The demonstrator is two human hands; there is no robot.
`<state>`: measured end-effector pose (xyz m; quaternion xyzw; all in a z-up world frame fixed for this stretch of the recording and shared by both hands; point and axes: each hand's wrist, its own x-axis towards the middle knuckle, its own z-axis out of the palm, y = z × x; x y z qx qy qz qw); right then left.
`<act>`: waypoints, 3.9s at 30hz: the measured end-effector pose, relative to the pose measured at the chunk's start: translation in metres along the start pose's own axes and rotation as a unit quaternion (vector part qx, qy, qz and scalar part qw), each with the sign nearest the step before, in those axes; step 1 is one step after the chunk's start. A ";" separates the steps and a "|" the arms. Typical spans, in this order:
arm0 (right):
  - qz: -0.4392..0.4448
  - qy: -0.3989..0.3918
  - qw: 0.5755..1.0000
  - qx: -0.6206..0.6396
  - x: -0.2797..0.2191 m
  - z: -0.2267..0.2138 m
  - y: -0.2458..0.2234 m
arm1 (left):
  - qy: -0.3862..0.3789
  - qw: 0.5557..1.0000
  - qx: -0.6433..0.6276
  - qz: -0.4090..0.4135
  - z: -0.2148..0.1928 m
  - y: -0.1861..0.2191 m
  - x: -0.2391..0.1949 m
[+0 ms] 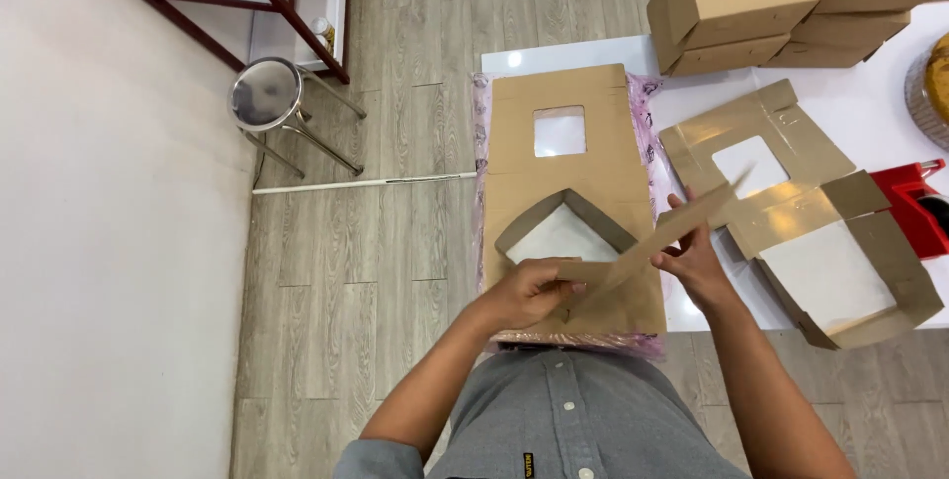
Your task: The person assembles flat cardboard boxes by folding flaps and tucking tabs into slots. They handle multiple boxes one at a time, placing each completed box on a stack. The person also briefly uses a calculator on the table.
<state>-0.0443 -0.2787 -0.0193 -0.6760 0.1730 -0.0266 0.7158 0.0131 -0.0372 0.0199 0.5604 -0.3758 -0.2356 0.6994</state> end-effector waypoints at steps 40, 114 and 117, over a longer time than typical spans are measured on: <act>-0.281 -0.101 0.946 -0.129 -0.045 0.043 -0.068 | -0.121 0.989 0.078 0.040 -0.025 0.065 0.008; -0.175 0.283 0.943 0.028 -0.109 0.054 -0.056 | -0.018 0.981 0.193 0.014 0.059 0.025 0.049; -0.180 0.264 0.946 0.048 -0.106 0.048 -0.055 | 0.076 0.985 0.147 -0.045 0.067 0.025 0.042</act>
